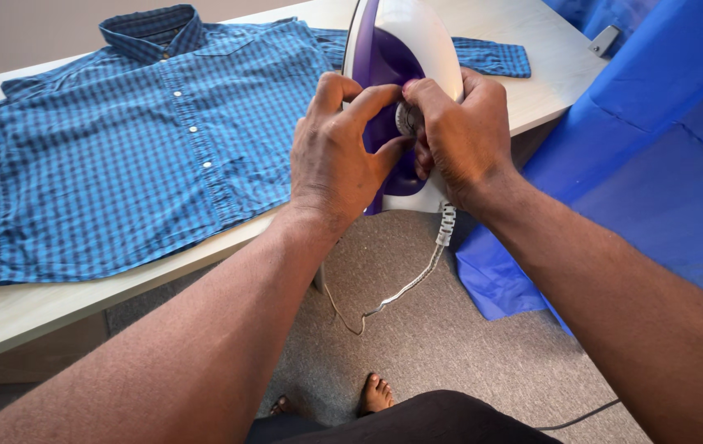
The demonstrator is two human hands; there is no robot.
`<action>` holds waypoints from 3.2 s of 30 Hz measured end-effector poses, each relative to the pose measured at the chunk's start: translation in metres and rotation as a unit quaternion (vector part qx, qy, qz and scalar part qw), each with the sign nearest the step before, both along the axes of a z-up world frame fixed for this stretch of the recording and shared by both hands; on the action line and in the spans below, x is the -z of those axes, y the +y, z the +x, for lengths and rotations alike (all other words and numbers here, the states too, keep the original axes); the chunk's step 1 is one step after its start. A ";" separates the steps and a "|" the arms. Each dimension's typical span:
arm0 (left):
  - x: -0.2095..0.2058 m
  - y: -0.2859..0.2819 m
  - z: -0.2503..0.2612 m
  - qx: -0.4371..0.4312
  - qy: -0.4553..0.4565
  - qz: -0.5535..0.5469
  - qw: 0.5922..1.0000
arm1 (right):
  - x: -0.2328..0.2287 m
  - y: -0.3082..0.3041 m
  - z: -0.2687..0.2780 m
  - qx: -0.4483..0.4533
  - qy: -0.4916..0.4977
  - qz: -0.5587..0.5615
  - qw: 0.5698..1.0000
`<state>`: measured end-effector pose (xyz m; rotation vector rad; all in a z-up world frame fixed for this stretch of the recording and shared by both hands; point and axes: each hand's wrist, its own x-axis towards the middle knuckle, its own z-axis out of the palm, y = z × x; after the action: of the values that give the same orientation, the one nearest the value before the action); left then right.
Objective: The person irons a blue checkered shirt laid out on a table. They smooth the fabric, use a purple and white iron to press the front and sleeves, then fold the shirt and lift it.
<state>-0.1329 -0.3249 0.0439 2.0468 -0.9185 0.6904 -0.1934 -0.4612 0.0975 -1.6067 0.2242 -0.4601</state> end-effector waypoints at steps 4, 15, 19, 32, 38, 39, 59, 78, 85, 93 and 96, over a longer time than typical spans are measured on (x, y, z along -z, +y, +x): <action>-0.001 -0.020 0.002 0.010 -0.007 -0.009 1.000 | -0.002 -0.018 -0.002 0.004 -0.002 0.007 1.000; -0.009 -0.043 0.040 0.099 -0.061 0.011 0.993 | -0.008 -0.045 0.011 0.024 0.008 0.030 0.999; -0.014 -0.047 0.064 0.130 -0.082 0.027 0.988 | -0.009 -0.050 0.023 0.027 0.015 0.039 0.999; -0.030 -0.050 0.139 0.226 -0.108 0.070 0.966 | -0.010 -0.049 0.068 0.053 0.014 0.034 0.998; -0.020 -0.049 0.134 0.231 -0.081 0.018 0.969 | 0.001 -0.053 0.075 0.083 0.016 0.009 0.996; -0.017 -0.046 0.133 0.225 -0.049 0.017 0.973 | 0.003 -0.054 0.075 0.090 0.017 0.009 0.996; 0.053 -0.045 0.127 -0.119 0.419 0.212 0.875 | 0.043 -0.103 0.086 0.198 0.016 -0.004 0.980; 0.038 -0.130 0.127 -0.219 0.429 0.155 0.862 | 0.061 -0.216 0.111 0.120 -0.030 -0.045 0.991; 0.033 -0.139 0.136 -0.243 0.417 0.132 0.866 | 0.078 -0.223 0.128 0.117 -0.023 -0.049 0.992; 0.035 -0.140 0.153 -0.257 0.437 0.155 0.848 | 0.100 -0.219 0.153 0.114 0.003 -0.056 0.992; 0.036 -0.140 0.160 -0.258 0.444 0.150 0.845 | 0.109 -0.220 0.161 0.111 0.007 -0.059 0.992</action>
<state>0.0268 -0.4652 0.0074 2.5292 0.0895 -0.2188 -0.0321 -0.6812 -0.0114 -1.7095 0.3961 -0.6431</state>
